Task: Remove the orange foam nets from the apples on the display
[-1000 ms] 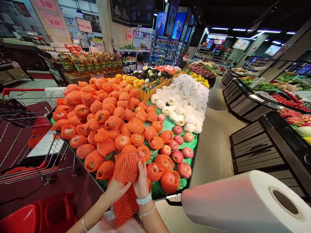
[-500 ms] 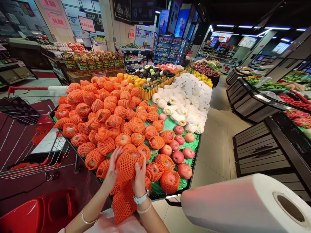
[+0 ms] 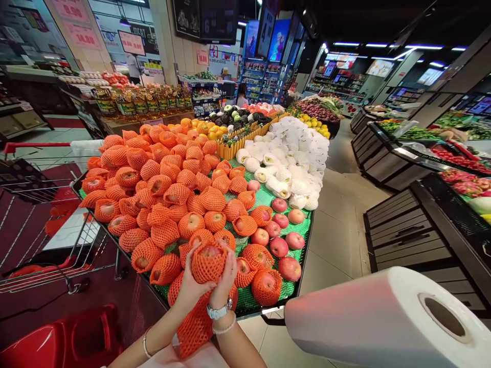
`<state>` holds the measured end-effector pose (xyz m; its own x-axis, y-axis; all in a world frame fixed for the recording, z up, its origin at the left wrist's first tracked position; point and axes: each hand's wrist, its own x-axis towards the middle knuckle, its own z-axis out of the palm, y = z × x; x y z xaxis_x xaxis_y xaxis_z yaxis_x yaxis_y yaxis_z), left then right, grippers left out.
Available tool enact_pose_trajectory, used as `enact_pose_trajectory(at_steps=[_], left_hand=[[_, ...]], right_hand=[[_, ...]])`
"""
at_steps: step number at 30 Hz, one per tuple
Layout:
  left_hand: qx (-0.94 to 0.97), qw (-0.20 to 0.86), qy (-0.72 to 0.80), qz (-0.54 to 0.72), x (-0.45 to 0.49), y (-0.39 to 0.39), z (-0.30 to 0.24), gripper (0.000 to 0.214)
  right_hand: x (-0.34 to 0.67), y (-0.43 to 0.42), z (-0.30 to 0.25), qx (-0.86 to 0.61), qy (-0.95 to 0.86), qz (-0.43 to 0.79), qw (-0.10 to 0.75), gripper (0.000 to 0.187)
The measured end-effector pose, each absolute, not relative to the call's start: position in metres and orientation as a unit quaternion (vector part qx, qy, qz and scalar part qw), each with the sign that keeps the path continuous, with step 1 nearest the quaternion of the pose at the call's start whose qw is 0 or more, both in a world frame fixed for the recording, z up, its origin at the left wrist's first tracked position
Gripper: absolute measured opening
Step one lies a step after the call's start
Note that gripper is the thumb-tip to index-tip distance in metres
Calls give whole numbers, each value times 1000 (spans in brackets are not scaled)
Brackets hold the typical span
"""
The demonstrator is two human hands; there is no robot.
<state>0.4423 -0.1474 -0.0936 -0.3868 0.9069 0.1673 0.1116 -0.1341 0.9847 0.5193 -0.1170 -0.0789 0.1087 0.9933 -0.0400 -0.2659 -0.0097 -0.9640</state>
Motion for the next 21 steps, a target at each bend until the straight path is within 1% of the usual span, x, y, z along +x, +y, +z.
enact_pose_trajectory(at_steps=[2,5,7,9,11,14,16,18,19,21], left_hand=[[457,288,579,611,437,-146,-96,90],[514,232,582,586,413,-133,-90,83],[557,157,601,551,387,-111,-80,79],[603,62,598,525,355,-80,-69,75],[662,10,597,453,322,-47,-59,71],[738,-42,599,307,281,-5,-50,67],[765,-73,591,246,265,13,-48,68],[788,-84,574,206,259,22,-49,67],[798,-81,565,193,259,25,-50,66],[811,-67,554,176,261,25,-52,64]], right_hand=[[515,-112,-72,-444,-408,529,597,44],[513,-105,-66,-388,-404,537,630,46],[519,-101,-67,-373,-396,537,645,46],[530,-100,-71,-390,-413,530,630,41],[543,-102,-75,-422,-451,523,587,34],[563,-111,-82,-443,-524,503,525,28],[572,-119,-86,-438,-577,480,495,25],[579,-127,-89,-409,-645,470,442,23],[582,-131,-89,-386,-684,471,402,25],[587,-138,-91,-337,-754,473,308,40]])
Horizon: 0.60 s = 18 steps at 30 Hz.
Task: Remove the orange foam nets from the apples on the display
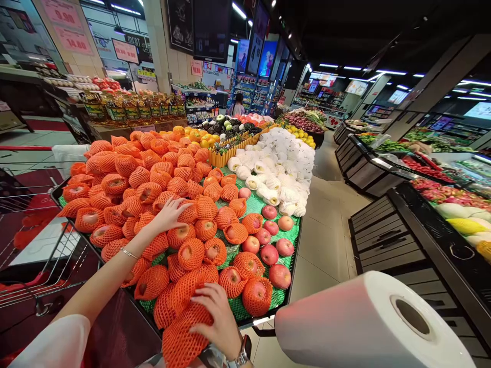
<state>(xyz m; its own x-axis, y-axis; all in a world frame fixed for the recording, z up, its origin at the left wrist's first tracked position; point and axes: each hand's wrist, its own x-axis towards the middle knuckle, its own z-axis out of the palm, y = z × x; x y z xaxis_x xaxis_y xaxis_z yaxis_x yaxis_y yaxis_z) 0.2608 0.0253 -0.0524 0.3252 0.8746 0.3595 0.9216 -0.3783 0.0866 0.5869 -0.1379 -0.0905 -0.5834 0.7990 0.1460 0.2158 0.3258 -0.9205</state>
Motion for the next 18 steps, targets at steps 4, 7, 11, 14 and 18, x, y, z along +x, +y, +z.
enact_pose_trajectory(at_steps=[4,7,11,14,18], left_hand=[[-809,50,-559,-177,265,18,-59,63],[-797,46,-569,-197,265,10,-63,63],[-773,61,-586,-238,265,-2,-67,64],[-758,67,-585,-281,265,-13,-67,56],[-705,42,-577,-410,281,-43,-66,44]], right_hand=[[592,-145,-96,-295,-810,464,204,63],[593,-147,-105,-301,-812,454,209,54],[589,-146,-112,-313,-794,460,245,32],[585,-143,-114,-338,-723,507,326,19],[579,-131,-122,-478,-512,523,485,31]])
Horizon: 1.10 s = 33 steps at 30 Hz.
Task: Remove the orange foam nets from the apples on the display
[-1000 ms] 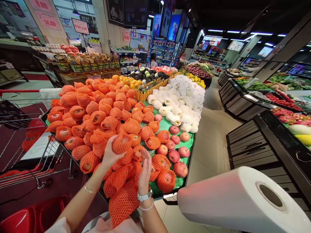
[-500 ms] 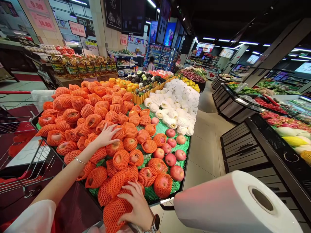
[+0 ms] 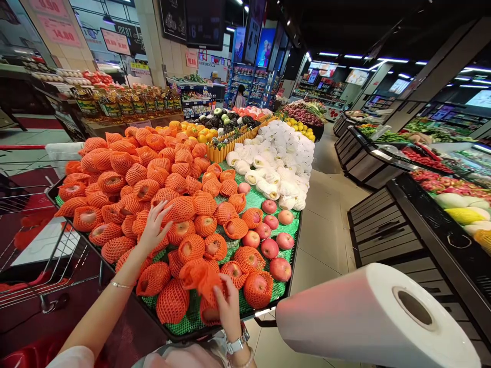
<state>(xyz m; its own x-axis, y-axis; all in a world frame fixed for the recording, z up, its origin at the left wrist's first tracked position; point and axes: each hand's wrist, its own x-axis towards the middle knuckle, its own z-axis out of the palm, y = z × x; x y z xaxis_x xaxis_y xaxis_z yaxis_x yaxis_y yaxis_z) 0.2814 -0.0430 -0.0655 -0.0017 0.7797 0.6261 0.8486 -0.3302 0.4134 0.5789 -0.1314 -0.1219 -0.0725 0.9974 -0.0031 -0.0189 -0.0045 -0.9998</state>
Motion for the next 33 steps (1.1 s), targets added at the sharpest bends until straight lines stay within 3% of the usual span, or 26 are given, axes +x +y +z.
enact_pose_trajectory(at_steps=[3,7,12,18,25,33], left_hand=[[-673,-53,-537,-506,315,-77,-64,36],[-704,-225,-513,-436,366,-115,-65,22],[-619,-295,-572,-451,391,-122,-75,33],[-681,-285,-564,-370,380,-126,-74,27],[-721,-90,-556,-404,389,-142,-62,38],[-705,-151,-594,-358,397,-132,-74,34]], right_hand=[[575,-121,-126,-537,-402,529,520,47],[570,-115,-123,-534,-370,563,512,48],[565,-116,-122,-532,-344,581,511,46],[577,-110,-133,-540,-215,591,559,49],[580,-114,-133,-535,-311,588,521,46],[575,-124,-125,-485,-471,578,458,47]])
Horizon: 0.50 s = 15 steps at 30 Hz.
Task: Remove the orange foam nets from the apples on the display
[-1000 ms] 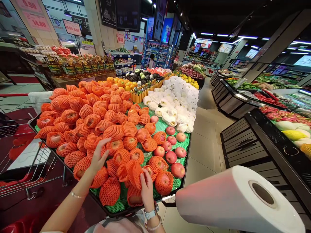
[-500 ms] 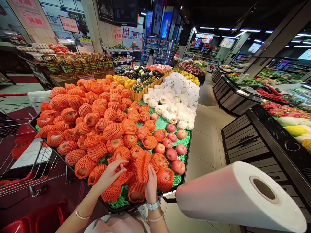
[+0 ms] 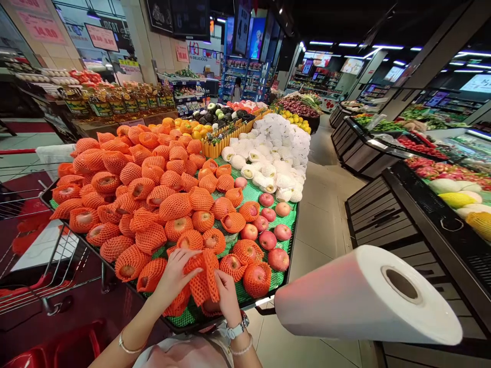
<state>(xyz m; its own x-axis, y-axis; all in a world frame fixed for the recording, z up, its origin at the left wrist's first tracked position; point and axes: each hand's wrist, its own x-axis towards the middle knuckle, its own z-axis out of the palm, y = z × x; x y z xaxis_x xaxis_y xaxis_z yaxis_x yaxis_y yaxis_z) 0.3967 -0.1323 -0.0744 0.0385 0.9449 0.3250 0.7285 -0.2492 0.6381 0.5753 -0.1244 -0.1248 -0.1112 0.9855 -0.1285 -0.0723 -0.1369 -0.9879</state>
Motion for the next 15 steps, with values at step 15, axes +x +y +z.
enact_pose_trajectory(at_steps=[15], left_hand=[[675,346,620,198,412,-140,-64,20]], right_hand=[[605,-118,-116,-529,-541,444,480,36]])
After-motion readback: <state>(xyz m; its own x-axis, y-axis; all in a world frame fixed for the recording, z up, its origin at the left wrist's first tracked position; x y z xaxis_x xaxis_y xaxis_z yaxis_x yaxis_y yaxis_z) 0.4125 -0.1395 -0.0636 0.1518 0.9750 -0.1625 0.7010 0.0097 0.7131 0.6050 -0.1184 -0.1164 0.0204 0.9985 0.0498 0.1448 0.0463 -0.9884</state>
